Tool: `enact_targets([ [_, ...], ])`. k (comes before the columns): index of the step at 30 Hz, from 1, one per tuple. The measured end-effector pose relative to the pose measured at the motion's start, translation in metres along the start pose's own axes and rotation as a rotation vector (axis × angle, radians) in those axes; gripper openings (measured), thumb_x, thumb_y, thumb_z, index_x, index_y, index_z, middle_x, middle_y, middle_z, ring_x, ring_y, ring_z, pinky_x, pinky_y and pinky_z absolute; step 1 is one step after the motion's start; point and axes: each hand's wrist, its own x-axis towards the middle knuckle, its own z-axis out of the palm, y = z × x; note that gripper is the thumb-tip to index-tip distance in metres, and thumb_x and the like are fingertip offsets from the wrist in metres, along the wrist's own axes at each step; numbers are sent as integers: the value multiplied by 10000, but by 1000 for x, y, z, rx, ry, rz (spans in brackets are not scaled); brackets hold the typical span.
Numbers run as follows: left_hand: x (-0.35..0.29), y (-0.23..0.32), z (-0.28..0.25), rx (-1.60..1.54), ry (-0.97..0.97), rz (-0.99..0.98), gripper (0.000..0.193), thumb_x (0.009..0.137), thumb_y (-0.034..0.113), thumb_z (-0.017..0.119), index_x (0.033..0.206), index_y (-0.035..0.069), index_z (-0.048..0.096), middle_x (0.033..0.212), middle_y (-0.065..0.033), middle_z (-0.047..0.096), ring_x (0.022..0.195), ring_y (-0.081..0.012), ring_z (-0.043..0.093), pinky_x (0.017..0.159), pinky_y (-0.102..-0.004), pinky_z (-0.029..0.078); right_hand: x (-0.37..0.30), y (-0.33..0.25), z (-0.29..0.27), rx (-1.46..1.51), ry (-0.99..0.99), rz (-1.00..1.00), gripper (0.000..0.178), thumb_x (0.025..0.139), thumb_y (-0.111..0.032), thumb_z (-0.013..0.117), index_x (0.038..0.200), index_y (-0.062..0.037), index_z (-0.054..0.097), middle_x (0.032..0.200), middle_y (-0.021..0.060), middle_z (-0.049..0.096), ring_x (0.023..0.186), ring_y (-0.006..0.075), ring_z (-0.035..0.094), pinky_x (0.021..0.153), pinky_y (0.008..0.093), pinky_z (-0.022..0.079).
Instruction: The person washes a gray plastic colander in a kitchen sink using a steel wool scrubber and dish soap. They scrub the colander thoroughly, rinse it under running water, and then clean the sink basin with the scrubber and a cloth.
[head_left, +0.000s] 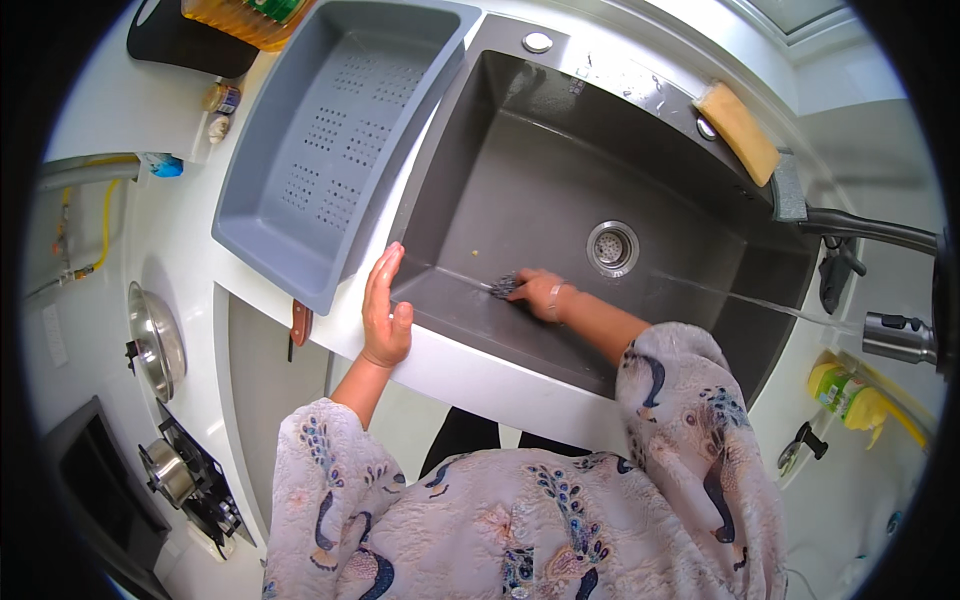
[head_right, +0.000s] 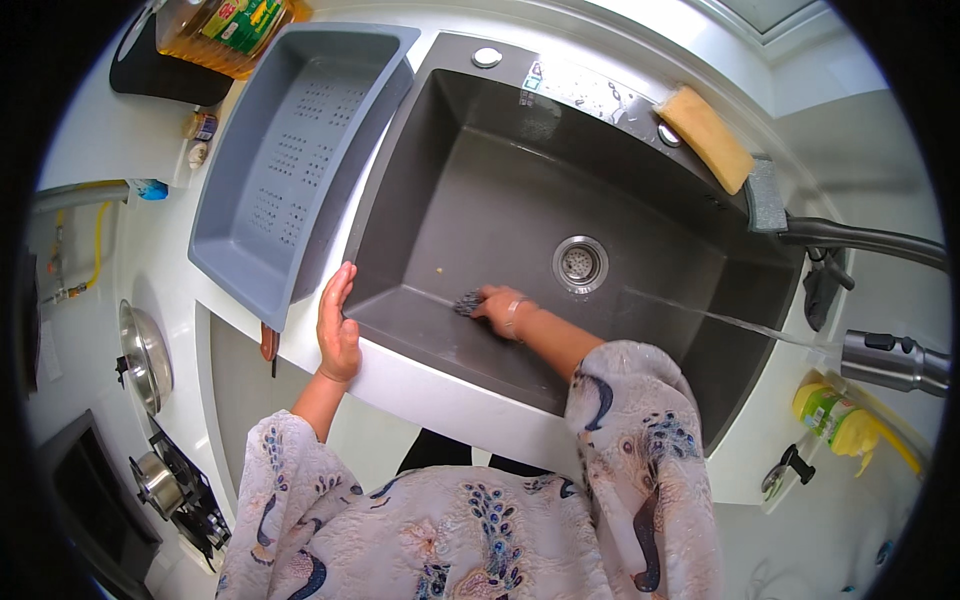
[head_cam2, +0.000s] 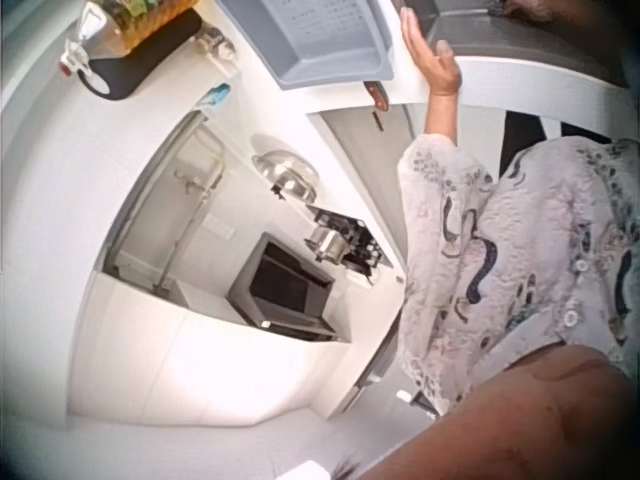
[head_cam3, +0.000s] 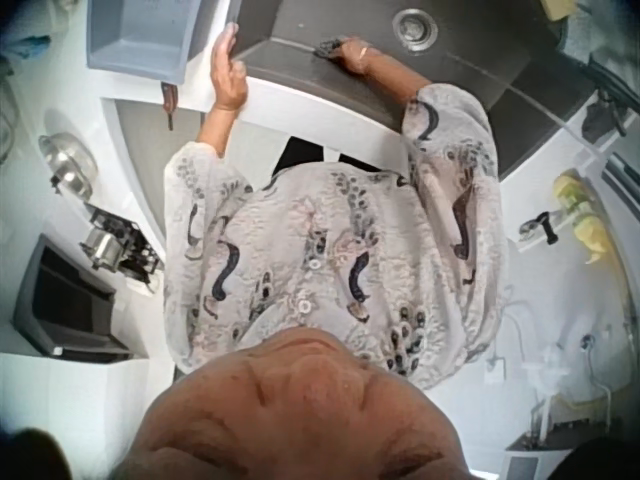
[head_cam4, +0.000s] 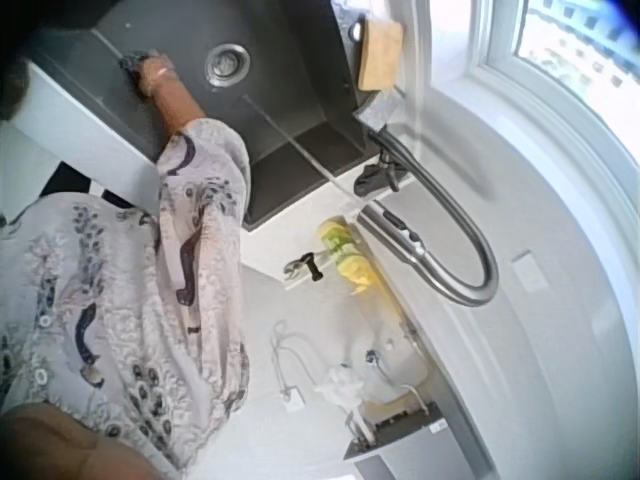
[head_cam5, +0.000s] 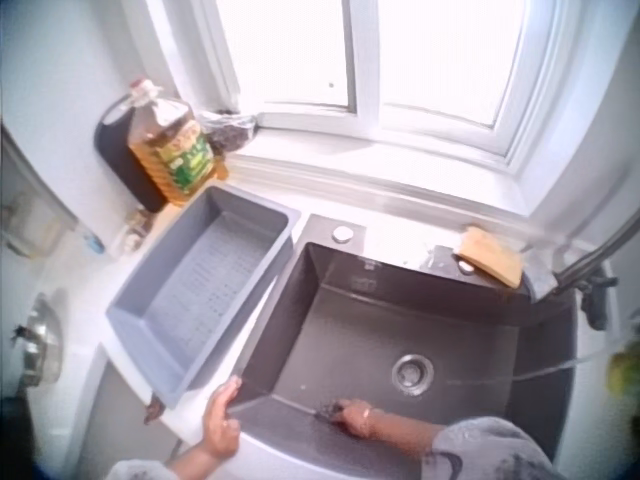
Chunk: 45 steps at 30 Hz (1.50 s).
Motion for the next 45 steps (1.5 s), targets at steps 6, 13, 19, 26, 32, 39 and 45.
enact_targets([
  [6,2,3,0,55,-17,-9,594,919,408,364,1256,-77,428,1286,-234,458,1219,-360,425,1031,-414,311,32,-33,-6,147,304,-176,319,849,-108,469,1152,-132,566,1096,144,507,1048,311,530,893,391,454],
  [13,-1,0,1,49,-38,-29,657,931,480,331,1299,-61,389,1340,-214,400,1241,-301,415,1029,-378,321,77,-12,-11,261,526,178,344,845,-66,453,1174,-132,528,1041,211,500,964,353,561,831,401,479],
  [19,0,1,1,56,-39,14,613,940,448,317,1266,-58,430,1313,-221,430,1233,-326,417,1028,-388,322,-46,87,-4,182,757,627,393,778,-44,550,1165,-105,521,1047,216,488,861,392,577,762,450,496],
  [26,6,6,-3,123,-53,25,604,931,455,353,1203,-69,480,1263,-240,474,1198,-365,444,1011,-411,335,54,-12,-8,352,565,218,283,887,-231,422,1129,-126,523,1056,218,522,980,395,546,864,452,446],
  [32,6,7,0,89,-54,26,603,929,457,357,1206,-65,477,1261,-242,473,1196,-362,447,1011,-419,336,65,119,-57,505,1045,708,388,771,-170,629,1138,-68,555,998,229,556,899,375,577,777,435,491],
  [39,7,8,-3,51,-37,11,576,928,431,367,1184,-71,487,1241,-255,484,1163,-381,472,991,-426,357,52,77,-44,295,1228,700,343,803,-181,589,1141,-136,555,1051,184,522,939,357,549,817,438,468],
  [45,6,1,-3,50,-56,21,590,931,444,351,1155,-77,510,1220,-259,502,1133,-383,498,973,-428,380,166,87,-137,455,1154,525,382,766,-141,571,1148,-134,565,907,197,564,884,365,563,788,428,463],
])
